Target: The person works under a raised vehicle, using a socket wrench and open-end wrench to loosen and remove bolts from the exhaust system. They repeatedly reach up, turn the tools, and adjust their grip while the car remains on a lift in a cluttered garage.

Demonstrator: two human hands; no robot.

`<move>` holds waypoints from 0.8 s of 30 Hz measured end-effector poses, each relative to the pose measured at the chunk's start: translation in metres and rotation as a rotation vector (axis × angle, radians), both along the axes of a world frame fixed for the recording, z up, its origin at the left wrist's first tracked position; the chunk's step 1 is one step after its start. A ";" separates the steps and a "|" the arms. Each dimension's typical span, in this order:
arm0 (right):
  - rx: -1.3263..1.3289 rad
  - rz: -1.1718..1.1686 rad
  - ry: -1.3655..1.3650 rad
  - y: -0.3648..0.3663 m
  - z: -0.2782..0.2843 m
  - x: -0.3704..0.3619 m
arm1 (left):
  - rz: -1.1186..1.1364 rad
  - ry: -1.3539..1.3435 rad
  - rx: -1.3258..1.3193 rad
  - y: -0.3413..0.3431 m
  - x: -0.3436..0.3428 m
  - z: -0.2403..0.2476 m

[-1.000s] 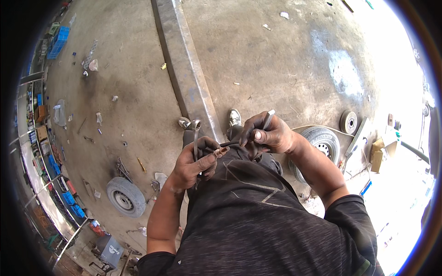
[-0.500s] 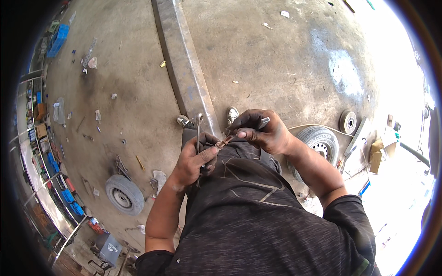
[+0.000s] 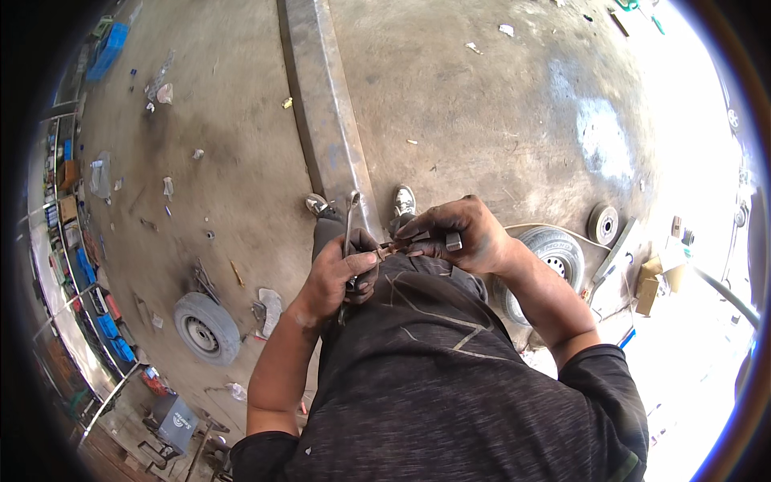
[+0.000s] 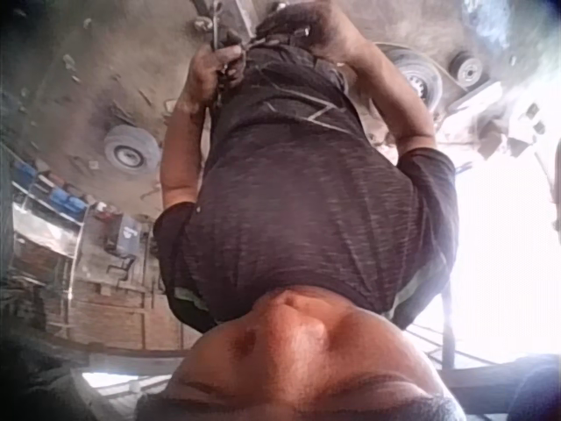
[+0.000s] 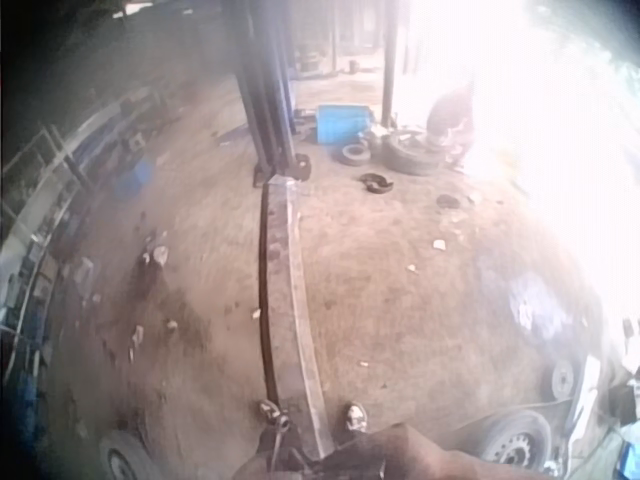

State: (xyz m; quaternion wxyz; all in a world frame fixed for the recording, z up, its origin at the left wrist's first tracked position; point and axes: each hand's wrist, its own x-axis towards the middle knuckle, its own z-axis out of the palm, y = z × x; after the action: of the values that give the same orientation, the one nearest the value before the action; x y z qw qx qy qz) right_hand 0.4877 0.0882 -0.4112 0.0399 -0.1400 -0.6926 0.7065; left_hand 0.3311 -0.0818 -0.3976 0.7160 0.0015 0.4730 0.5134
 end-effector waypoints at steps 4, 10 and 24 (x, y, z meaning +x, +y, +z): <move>0.192 0.033 0.015 0.003 0.001 -0.003 | 0.077 0.114 -0.001 -0.001 0.008 -0.003; 0.269 -0.026 -0.060 -0.009 -0.014 -0.009 | 0.080 0.243 0.000 -0.002 0.008 -0.009; 0.453 -0.075 0.036 -0.021 -0.022 -0.010 | -0.138 1.215 0.056 0.004 0.013 -0.025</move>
State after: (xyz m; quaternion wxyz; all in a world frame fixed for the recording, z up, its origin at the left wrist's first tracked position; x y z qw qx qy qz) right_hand 0.4778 0.0670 -0.4334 0.1087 -0.1404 -0.8270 0.5334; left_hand 0.3436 -0.0783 -0.4226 0.3494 0.3433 0.7820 0.3854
